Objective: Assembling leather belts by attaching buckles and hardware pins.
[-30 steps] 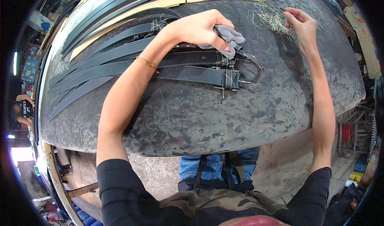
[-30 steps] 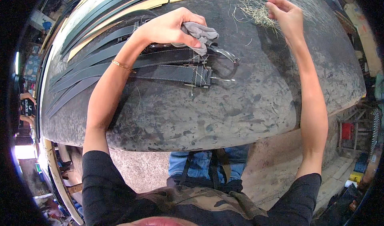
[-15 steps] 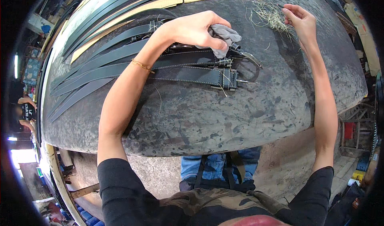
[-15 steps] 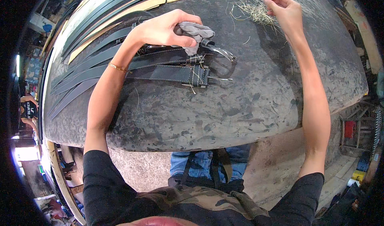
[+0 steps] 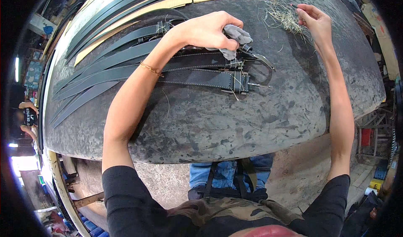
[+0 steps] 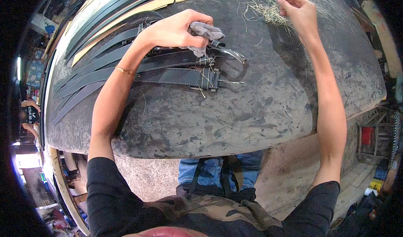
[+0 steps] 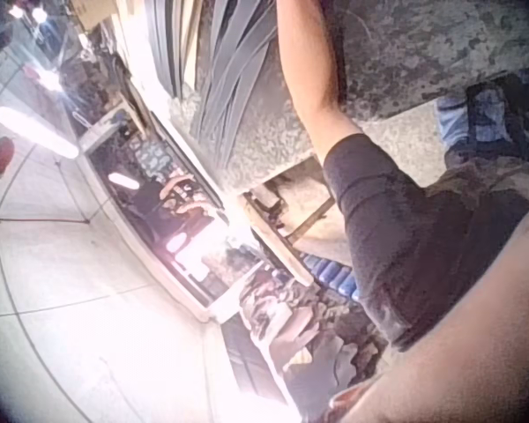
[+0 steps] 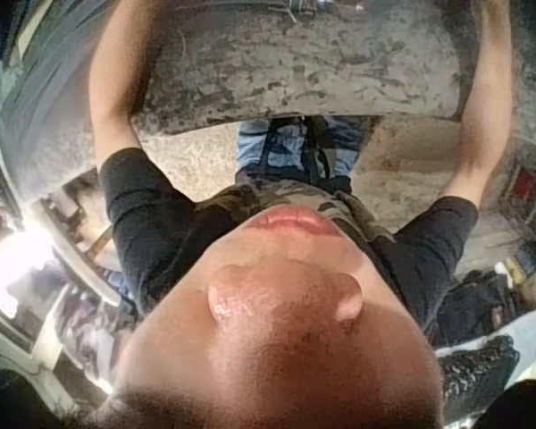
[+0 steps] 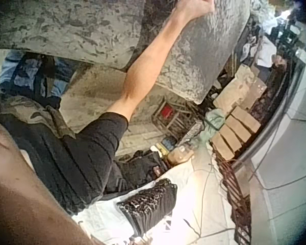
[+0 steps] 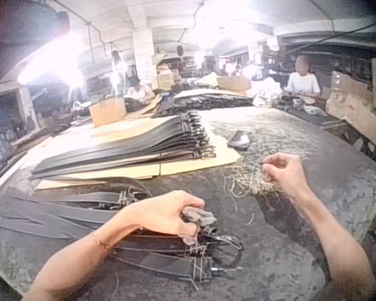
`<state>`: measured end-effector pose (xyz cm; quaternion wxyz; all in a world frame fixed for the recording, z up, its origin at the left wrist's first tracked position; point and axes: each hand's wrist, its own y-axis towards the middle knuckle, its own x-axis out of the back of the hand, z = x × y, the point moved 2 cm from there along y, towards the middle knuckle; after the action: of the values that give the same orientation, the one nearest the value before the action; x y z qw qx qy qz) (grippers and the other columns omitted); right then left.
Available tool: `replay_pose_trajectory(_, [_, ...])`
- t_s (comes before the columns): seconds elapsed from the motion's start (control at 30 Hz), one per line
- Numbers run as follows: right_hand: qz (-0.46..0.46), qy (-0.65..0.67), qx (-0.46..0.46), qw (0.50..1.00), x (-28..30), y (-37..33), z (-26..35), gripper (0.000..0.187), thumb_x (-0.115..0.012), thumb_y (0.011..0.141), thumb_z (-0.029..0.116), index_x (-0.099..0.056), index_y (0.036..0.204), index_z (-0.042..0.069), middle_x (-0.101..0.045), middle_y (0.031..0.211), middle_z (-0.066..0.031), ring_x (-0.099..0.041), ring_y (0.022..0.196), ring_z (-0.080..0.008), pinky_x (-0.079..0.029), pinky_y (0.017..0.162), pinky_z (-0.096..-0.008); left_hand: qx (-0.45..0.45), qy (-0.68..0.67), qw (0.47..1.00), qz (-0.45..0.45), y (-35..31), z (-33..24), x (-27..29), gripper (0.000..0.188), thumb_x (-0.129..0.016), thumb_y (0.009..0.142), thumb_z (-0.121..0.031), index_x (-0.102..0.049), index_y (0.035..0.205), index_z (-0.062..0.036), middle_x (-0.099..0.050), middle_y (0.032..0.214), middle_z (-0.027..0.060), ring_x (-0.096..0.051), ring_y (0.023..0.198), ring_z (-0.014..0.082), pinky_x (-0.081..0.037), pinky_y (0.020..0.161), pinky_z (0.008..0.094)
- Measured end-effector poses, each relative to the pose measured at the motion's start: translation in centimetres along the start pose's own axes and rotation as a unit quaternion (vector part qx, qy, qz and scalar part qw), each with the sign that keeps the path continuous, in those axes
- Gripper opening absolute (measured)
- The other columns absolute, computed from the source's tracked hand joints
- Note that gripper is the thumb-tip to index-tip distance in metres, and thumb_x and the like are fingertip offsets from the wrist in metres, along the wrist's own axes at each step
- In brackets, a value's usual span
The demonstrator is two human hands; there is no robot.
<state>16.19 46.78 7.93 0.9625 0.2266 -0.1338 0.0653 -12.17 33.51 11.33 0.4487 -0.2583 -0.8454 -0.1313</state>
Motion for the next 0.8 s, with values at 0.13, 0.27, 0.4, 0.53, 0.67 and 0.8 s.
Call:
replay_pose_trajectory(0.13, [0.0, 0.007, -0.004, 1.0, -0.08, -0.04, 0.11, 0.022, -0.069, 0.087, 0.014, -0.071, 0.104, 0.001, -0.069, 0.089, -0.0034, -0.062, 0.072, -0.0082, -0.053, 0.068, -0.0219, -0.013, 0.028, 0.999, -0.024, -0.06, 0.07, -0.05, 0.03, -0.067, 0.076, -0.023, -0.061, 0.094, 0.0011, -0.058, 0.073, 0.0074, -0.052, 0.069, 0.0158, -0.044, 0.065, 0.0313])
replay_pose_trajectory(0.27, [-0.004, 0.002, 0.0, 1.0, -0.09, -0.01, -0.02, 0.023, -0.07, 0.087, 0.015, -0.071, 0.104, 0.0, -0.069, 0.089, -0.0038, -0.062, 0.071, -0.0085, -0.053, 0.068, -0.0219, -0.004, 0.028, 0.999, -0.023, -0.06, 0.02, -0.04, 0.035, -0.069, 0.077, -0.026, -0.062, 0.098, 0.0005, -0.061, 0.077, 0.01, -0.055, 0.072, 0.018, -0.045, 0.067, 0.0321])
replay_pose_trajectory(0.4, [-0.003, -0.005, -0.007, 1.0, -0.04, -0.03, 0.11, 0.023, -0.07, 0.087, 0.015, -0.071, 0.104, -0.001, -0.069, 0.09, -0.004, -0.062, 0.072, -0.0087, -0.053, 0.068, -0.0223, -0.011, 0.017, 0.999, -0.039, -0.3, -0.44, 0.16, 0.038, -0.07, 0.077, -0.029, -0.063, 0.101, 0.0004, -0.061, 0.078, 0.0113, -0.056, 0.073, 0.0186, -0.046, 0.069, 0.0327])
replay_pose_trajectory(0.53, [-0.006, 0.001, -0.008, 1.0, -0.16, -0.07, 0.25, 0.023, -0.07, 0.087, 0.015, -0.071, 0.104, 0.0, -0.069, 0.089, -0.004, -0.062, 0.072, -0.0086, -0.053, 0.068, -0.0224, 0.019, 0.019, 1.0, -0.003, -0.3, -0.65, 0.43, 0.041, -0.07, 0.077, -0.03, -0.064, 0.101, 0.0021, -0.062, 0.08, 0.0116, -0.056, 0.074, 0.0187, -0.046, 0.07, 0.0332])
replay_pose_trajectory(0.67, [-0.007, 0.002, -0.001, 1.0, -0.04, -0.01, 0.05, 0.023, -0.07, 0.087, 0.015, -0.071, 0.104, 0.001, -0.069, 0.088, -0.0037, -0.063, 0.071, -0.0084, -0.053, 0.068, -0.0219, 0.014, 0.006, 1.0, 0.006, 0.0, -0.62, 0.41, 0.038, -0.069, 0.076, -0.028, -0.065, 0.097, 0.0041, -0.062, 0.074, 0.0109, -0.055, 0.068, 0.0174, -0.045, 0.065, 0.0321])
replay_pose_trajectory(0.8, [-0.004, 0.001, -0.001, 1.0, 0.04, 0.07, 0.0, 0.022, -0.07, 0.087, 0.015, -0.071, 0.104, 0.001, -0.07, 0.089, -0.0036, -0.063, 0.071, -0.0081, -0.054, 0.067, -0.0218, -0.042, 0.031, 0.996, -0.067, -0.07, -0.12, -0.07, 0.033, -0.068, 0.075, -0.024, -0.065, 0.091, 0.0054, -0.059, 0.066, 0.0105, -0.052, 0.061, 0.0165, -0.044, 0.059, 0.0317])
